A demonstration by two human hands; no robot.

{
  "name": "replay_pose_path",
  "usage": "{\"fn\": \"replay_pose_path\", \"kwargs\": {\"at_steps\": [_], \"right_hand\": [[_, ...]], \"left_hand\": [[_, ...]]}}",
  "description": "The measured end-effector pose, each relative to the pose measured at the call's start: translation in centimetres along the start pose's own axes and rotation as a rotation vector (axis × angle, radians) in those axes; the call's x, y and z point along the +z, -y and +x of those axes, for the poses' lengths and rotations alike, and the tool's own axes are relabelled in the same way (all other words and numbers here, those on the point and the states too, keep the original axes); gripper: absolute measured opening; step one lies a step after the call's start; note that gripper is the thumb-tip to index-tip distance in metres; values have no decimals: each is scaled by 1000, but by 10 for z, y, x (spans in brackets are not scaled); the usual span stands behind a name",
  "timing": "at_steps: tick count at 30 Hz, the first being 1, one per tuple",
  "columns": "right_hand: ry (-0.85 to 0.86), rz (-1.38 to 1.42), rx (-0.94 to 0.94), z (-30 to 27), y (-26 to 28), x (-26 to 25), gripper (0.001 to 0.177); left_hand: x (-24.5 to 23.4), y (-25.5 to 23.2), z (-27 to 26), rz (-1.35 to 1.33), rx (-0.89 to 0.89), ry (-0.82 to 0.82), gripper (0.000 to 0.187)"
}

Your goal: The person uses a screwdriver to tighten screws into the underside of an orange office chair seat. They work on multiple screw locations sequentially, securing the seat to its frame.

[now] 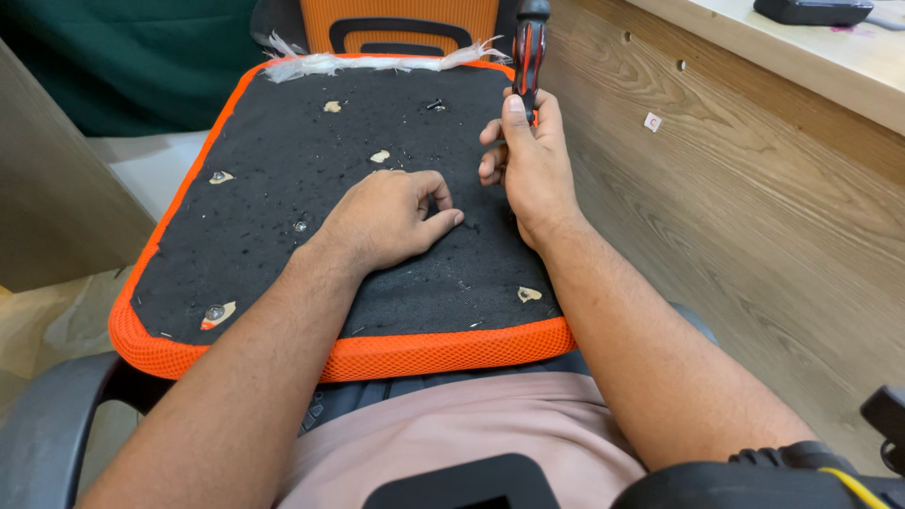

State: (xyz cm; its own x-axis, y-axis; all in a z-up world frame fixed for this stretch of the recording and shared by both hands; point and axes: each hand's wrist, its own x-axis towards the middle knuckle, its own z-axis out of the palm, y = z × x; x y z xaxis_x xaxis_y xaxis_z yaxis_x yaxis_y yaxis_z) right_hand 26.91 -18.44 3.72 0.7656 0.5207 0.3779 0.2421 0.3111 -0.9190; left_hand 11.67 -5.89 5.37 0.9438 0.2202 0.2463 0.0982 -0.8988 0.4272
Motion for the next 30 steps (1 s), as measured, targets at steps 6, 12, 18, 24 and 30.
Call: {"fn": "replay_pose_path", "kwargs": {"at_steps": [6, 12, 18, 24, 30], "right_hand": [[64, 34, -18, -2, 3, 3, 37], [93, 78, -2, -3, 2, 5, 38], [196, 336, -21, -4, 4, 9, 39], [340, 284, 62, -11, 3, 23, 40], [310, 212, 62, -13, 8, 23, 40]], "left_hand": [[-3, -5, 0, 13, -96, 74, 25], [-1, -5, -1, 38, -49, 45, 25], [-2, -8, -3, 65, -59, 39, 26], [-3, -9, -5, 21, -129, 43, 28], [-4, -9, -4, 4, -164, 53, 28]]}}
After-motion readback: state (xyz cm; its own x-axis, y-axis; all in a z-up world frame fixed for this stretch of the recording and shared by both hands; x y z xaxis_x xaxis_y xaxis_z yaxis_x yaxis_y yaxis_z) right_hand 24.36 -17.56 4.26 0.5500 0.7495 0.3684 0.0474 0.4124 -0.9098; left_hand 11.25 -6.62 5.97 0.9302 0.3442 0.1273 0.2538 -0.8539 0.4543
